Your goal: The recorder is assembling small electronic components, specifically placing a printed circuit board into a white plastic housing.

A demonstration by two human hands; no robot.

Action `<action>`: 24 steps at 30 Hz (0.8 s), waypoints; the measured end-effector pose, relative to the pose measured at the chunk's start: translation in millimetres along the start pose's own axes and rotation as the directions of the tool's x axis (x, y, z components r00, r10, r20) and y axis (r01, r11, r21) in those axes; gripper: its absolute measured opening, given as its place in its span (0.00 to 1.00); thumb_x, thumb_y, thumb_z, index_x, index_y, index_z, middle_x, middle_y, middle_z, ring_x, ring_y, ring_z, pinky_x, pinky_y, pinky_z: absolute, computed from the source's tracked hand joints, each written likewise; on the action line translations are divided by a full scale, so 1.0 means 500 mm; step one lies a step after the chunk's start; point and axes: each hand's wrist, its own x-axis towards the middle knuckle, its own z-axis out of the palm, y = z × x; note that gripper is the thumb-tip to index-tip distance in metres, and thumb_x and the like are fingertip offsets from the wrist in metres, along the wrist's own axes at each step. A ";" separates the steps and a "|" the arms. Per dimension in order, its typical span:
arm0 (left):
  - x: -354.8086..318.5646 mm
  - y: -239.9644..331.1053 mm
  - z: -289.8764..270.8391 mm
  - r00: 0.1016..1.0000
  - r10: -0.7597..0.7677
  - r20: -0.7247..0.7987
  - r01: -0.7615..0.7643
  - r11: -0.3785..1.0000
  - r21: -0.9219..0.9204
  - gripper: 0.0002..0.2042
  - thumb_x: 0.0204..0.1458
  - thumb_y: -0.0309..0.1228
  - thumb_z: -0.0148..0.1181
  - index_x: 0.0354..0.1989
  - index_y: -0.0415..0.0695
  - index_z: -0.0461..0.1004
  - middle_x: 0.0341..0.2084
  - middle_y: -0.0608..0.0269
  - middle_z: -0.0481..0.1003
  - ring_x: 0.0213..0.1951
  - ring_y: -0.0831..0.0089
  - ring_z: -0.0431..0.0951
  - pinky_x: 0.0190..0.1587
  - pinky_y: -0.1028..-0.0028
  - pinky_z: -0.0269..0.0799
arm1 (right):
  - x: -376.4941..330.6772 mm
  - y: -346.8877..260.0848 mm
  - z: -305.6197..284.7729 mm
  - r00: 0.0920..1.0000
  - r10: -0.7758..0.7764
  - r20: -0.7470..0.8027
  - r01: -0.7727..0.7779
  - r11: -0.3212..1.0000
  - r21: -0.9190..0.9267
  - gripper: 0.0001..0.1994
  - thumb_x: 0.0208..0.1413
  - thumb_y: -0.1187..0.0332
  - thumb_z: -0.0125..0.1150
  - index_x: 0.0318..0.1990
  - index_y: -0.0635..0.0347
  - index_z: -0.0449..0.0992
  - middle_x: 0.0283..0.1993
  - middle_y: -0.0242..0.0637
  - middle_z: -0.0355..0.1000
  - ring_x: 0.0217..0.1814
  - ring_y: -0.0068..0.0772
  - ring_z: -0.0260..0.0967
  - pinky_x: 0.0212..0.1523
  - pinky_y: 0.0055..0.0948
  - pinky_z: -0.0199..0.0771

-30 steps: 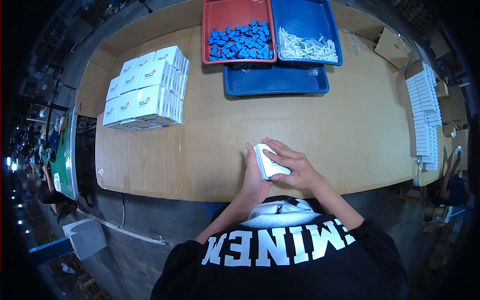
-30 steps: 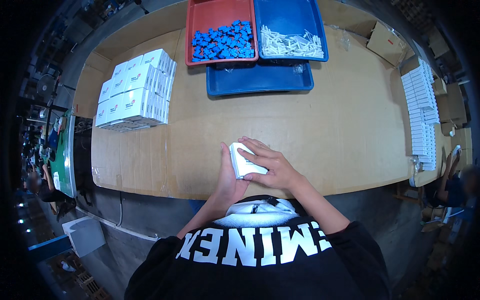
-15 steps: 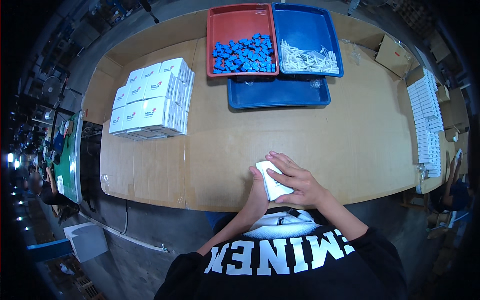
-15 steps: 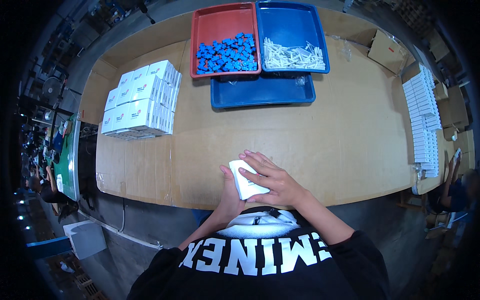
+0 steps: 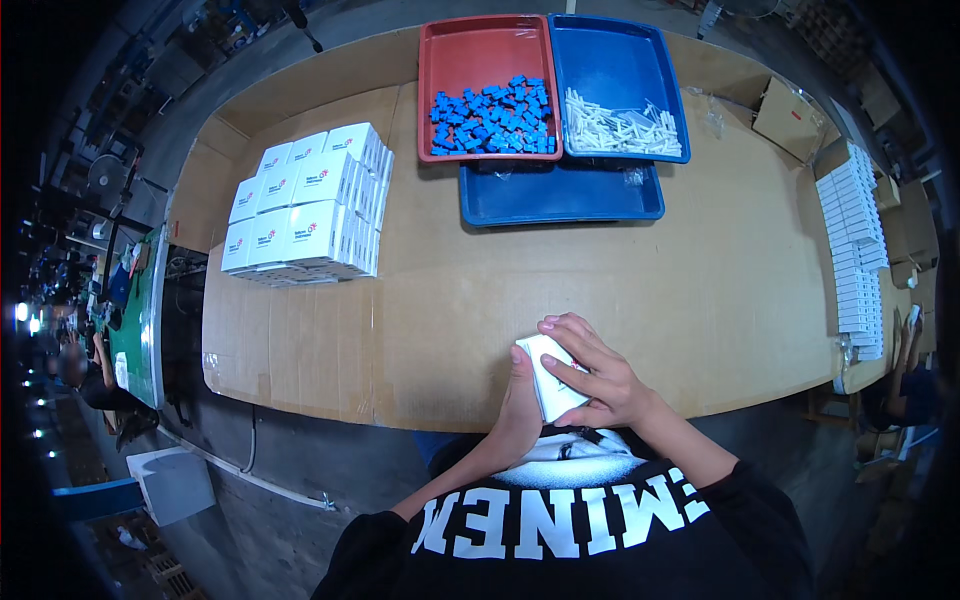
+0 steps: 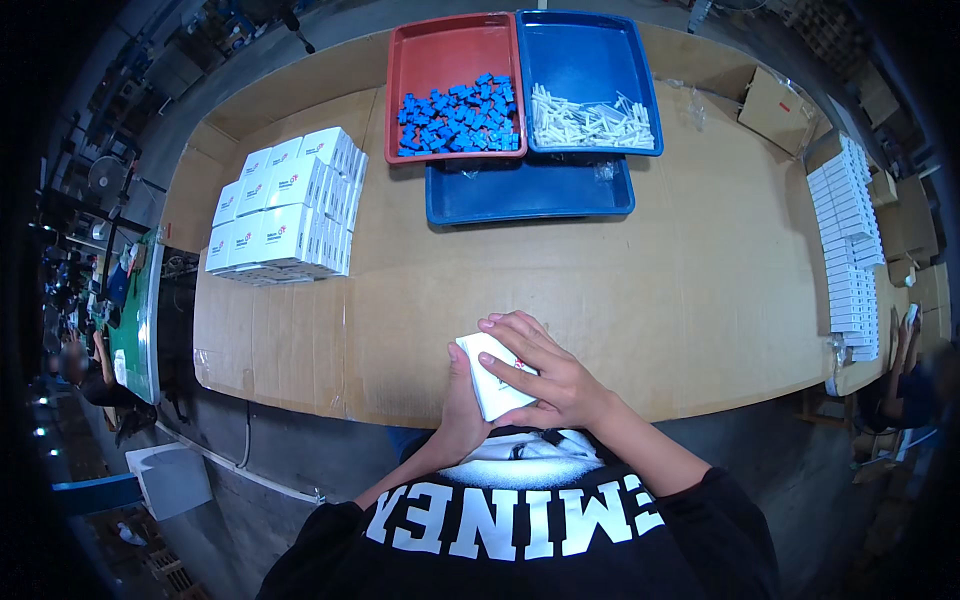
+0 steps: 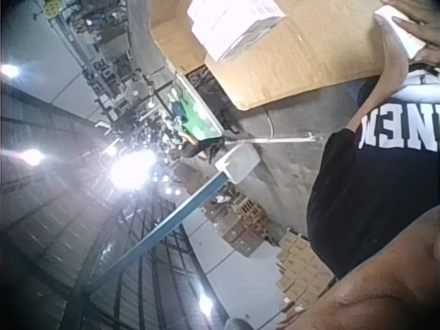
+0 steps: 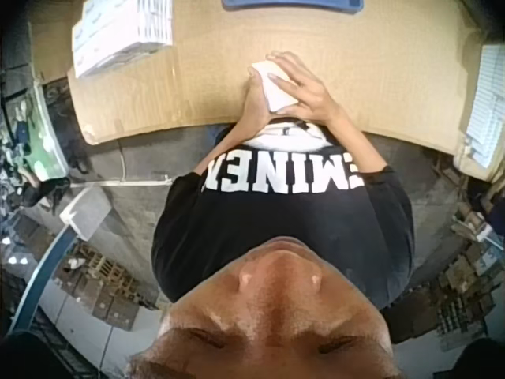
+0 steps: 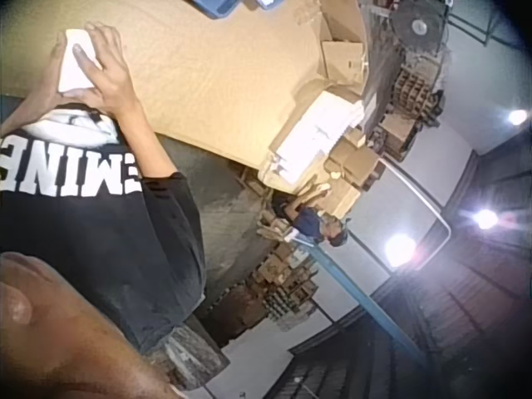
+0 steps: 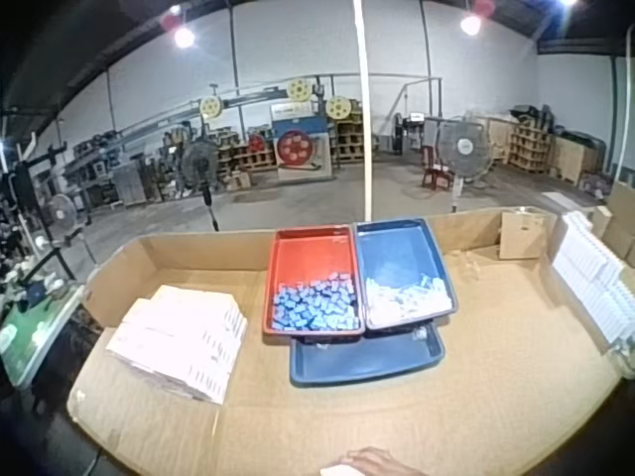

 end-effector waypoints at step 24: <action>0.046 0.029 -0.016 0.980 -0.193 0.049 0.193 0.862 -0.468 0.34 0.72 0.57 0.24 0.71 0.44 0.62 0.64 0.47 0.70 0.63 0.50 0.73 0.63 0.43 0.71 | 0.006 0.030 -0.024 0.807 0.590 -0.037 -0.467 0.674 0.572 0.44 0.67 0.31 0.45 0.70 0.65 0.68 0.63 0.44 0.69 0.65 0.38 0.72 0.62 0.34 0.73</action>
